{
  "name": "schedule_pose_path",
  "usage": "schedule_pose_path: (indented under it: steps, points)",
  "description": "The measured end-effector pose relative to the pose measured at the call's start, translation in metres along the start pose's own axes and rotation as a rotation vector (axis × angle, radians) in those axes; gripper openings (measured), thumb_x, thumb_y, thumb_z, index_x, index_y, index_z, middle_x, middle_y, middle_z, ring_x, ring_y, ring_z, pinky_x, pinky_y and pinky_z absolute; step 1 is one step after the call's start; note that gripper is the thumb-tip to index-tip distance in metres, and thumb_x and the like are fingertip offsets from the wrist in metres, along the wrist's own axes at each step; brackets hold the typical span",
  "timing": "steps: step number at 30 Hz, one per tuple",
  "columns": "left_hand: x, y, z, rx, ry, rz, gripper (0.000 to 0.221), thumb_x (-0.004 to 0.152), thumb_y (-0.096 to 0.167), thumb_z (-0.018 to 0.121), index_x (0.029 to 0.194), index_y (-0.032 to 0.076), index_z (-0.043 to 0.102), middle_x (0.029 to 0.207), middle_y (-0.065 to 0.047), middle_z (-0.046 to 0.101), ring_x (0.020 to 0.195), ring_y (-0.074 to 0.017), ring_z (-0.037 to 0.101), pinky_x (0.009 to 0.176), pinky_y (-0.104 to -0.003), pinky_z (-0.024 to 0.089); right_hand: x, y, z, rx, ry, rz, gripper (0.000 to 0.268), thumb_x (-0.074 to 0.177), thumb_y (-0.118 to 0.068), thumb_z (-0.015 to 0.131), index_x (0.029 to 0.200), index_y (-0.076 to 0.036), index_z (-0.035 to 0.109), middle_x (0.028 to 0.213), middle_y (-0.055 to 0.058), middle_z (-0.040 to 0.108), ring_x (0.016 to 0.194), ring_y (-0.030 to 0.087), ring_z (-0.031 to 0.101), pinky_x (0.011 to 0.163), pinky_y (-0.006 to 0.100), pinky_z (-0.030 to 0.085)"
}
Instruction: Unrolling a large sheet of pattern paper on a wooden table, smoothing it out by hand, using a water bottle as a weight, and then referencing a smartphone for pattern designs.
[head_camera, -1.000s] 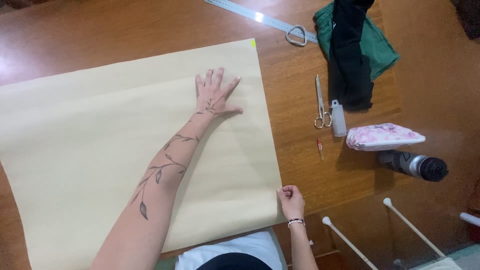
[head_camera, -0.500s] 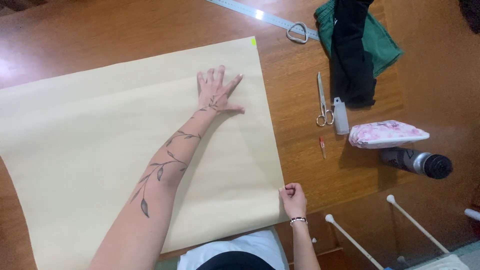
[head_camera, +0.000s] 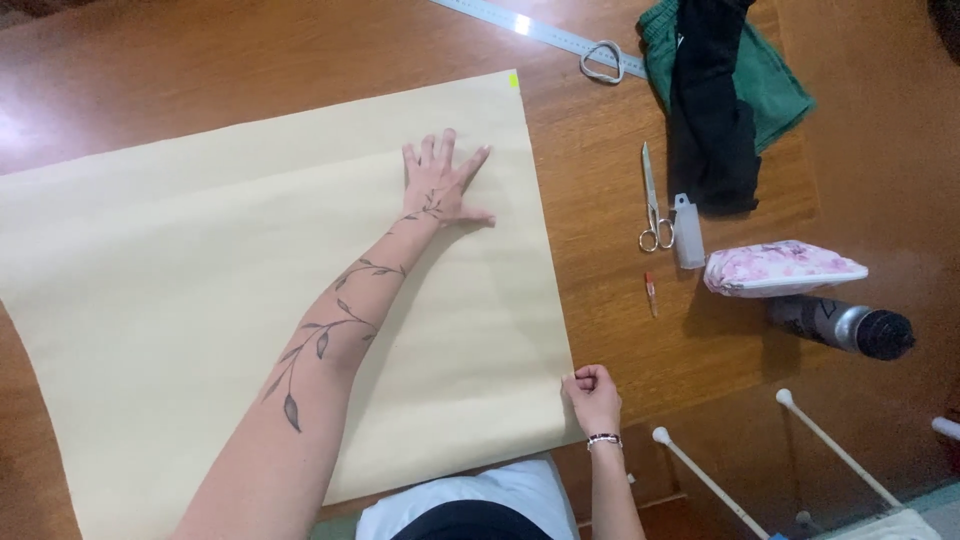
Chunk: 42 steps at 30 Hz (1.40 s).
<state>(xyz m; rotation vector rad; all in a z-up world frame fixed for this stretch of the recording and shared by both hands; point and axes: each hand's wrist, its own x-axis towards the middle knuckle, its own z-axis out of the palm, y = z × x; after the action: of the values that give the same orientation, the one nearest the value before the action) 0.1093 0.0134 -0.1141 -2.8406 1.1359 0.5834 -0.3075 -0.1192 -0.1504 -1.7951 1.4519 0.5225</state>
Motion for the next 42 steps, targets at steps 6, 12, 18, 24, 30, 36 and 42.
schedule_pose_path:
  steps: [6, 12, 18, 24, 30, 36, 42]
  points:
    - [0.001, 0.001, 0.000, 0.005, 0.009, 0.003, 0.111, 0.064, 0.090, 0.061, 0.158, 0.043, 0.026, 0.161, -0.018, 0.027, 0.144, -0.0442, 0.029, 0.111, -0.072, 0.023, -0.002, 0.000, -0.003, 0.015, -0.008, -0.014, 0.024, 0.080, -0.033, 0.077, 0.099, -0.021, 0.071, 0.084, 0.001, 0.077, 0.086, 0.019, 0.072, 0.084, 0.038, 0.054]
    - [0.000, 0.001, -0.001, 0.005, 0.033, -0.002, 0.112, 0.061, 0.090, 0.064, 0.157, 0.042, 0.030, 0.159, -0.018, 0.030, 0.141, -0.0437, 0.032, 0.109, -0.070, 0.025, -0.002, 0.000, -0.003, 0.028, -0.008, -0.018, 0.024, 0.080, -0.033, 0.077, 0.099, -0.019, 0.071, 0.084, 0.001, 0.076, 0.085, 0.019, 0.072, 0.083, 0.038, 0.055]
    - [0.002, 0.000, 0.003, -0.019, 0.027, 0.005, 0.119, 0.057, 0.094, 0.062, 0.158, 0.042, 0.028, 0.160, -0.019, 0.028, 0.142, -0.0444, 0.030, 0.110, -0.071, 0.023, -0.002, 0.000, -0.003, 0.015, 0.007, -0.041, 0.024, 0.080, -0.033, 0.078, 0.099, -0.019, 0.072, 0.084, 0.002, 0.077, 0.086, 0.023, 0.073, 0.084, 0.041, 0.055]
    - [0.001, 0.002, -0.003, -0.019, 0.025, -0.011, 0.120, 0.055, 0.092, 0.066, 0.157, 0.038, 0.032, 0.158, -0.018, 0.031, 0.141, -0.0445, 0.032, 0.109, -0.071, 0.024, 0.006, 0.009, 0.002, 0.021, 0.006, -0.030, 0.023, 0.081, -0.035, 0.079, 0.097, -0.022, 0.072, 0.083, -0.001, 0.077, 0.085, 0.018, 0.072, 0.084, 0.038, 0.054]
    - [0.004, 0.006, 0.001, -0.007, 0.011, -0.025, 0.121, 0.055, 0.090, 0.069, 0.157, 0.038, 0.030, 0.158, -0.019, 0.029, 0.142, -0.0454, 0.031, 0.109, -0.072, 0.024, -0.004, -0.011, 0.003, -0.096, 0.025, -0.067, 0.028, 0.079, -0.038, 0.075, 0.102, -0.023, 0.068, 0.085, 0.000, 0.077, 0.094, 0.026, 0.073, 0.088, 0.044, 0.055]
    - [0.006, 0.011, -0.002, -0.009, -0.017, -0.052, 0.121, 0.055, 0.085, 0.074, 0.157, 0.036, 0.032, 0.158, -0.021, 0.031, 0.144, -0.0472, 0.030, 0.111, -0.077, 0.016, -0.004, -0.109, 0.025, -0.365, 0.306, -0.566, 0.052, 0.079, -0.023, 0.081, 0.126, -0.013, 0.061, 0.129, 0.018, 0.059, 0.127, 0.040, 0.056, 0.101, 0.054, 0.050]
    - [0.020, 0.005, -0.006, -0.014, -0.044, -0.069, 0.114, 0.061, 0.081, 0.074, 0.157, 0.036, 0.032, 0.161, -0.021, 0.029, 0.147, -0.0471, 0.026, 0.111, -0.079, 0.007, 0.011, -0.184, 0.058, -0.349, 0.351, -0.945, 0.058, 0.079, -0.020, 0.082, 0.130, -0.007, 0.058, 0.125, 0.019, 0.059, 0.131, 0.037, 0.052, 0.115, 0.047, 0.039]
